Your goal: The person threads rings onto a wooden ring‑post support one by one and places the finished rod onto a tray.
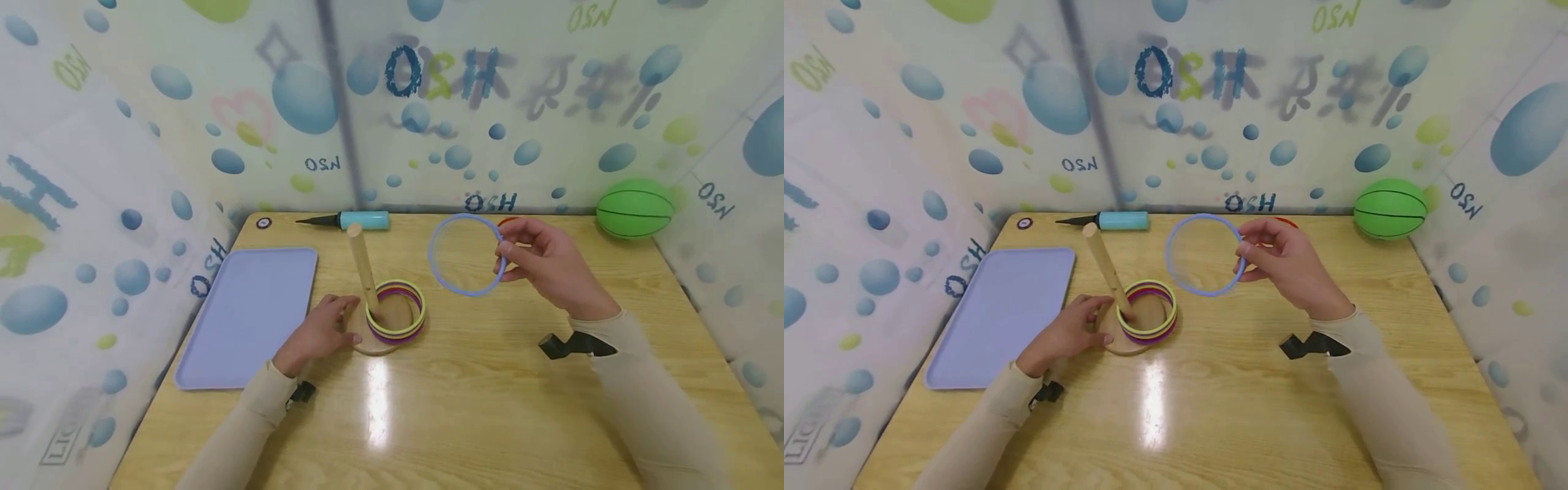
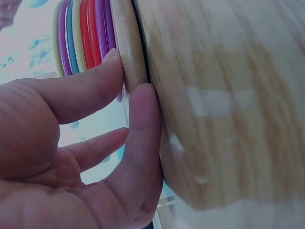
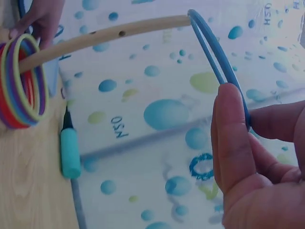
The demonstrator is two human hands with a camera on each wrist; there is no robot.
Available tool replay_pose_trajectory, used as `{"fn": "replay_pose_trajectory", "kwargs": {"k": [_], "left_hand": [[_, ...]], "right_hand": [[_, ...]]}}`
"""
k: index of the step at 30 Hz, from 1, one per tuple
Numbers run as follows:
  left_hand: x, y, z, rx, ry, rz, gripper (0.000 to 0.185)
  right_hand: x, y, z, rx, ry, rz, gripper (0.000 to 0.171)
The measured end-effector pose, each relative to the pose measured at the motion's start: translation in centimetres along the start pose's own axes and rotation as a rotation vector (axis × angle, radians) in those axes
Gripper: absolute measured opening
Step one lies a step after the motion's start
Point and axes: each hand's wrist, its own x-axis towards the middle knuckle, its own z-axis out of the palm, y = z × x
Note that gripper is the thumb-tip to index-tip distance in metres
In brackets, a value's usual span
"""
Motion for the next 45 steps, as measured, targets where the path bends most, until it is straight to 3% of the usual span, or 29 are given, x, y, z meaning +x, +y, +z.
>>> {"fn": "replay_pose_trajectory", "kwargs": {"k": [12,18,25,33,45], "left_hand": [[-0.1,-0.1,0.0,-0.001,0.007,0.035,0.076],[-0.2,0.0,0.2,-0.001,0.011,0.043,0.076],[-0.7,-0.1,0.1,-0.003,-0.003,0.028,0.075],[-0.5,-0.1,-0.3,0.034,0.024,0.057,0.075],[-0.1,-0.2,0.2,0.017,0.032,0.070,0.077]], "right_hand": [[3.4,-1.3,5.8,0.200,-0.109,-0.121,0.022],[5.0,-1.4,8.6,0.190,-0.104,-0.109,0.021],[6.6,-0.3,10.9,0.167,-0.110,-0.032,0.020],[7.4,1.6,11.6,0.111,-0.083,0.083,0.020],[6.7,4.9,10.2,0.040,-0.026,0.203,0.023]]}}
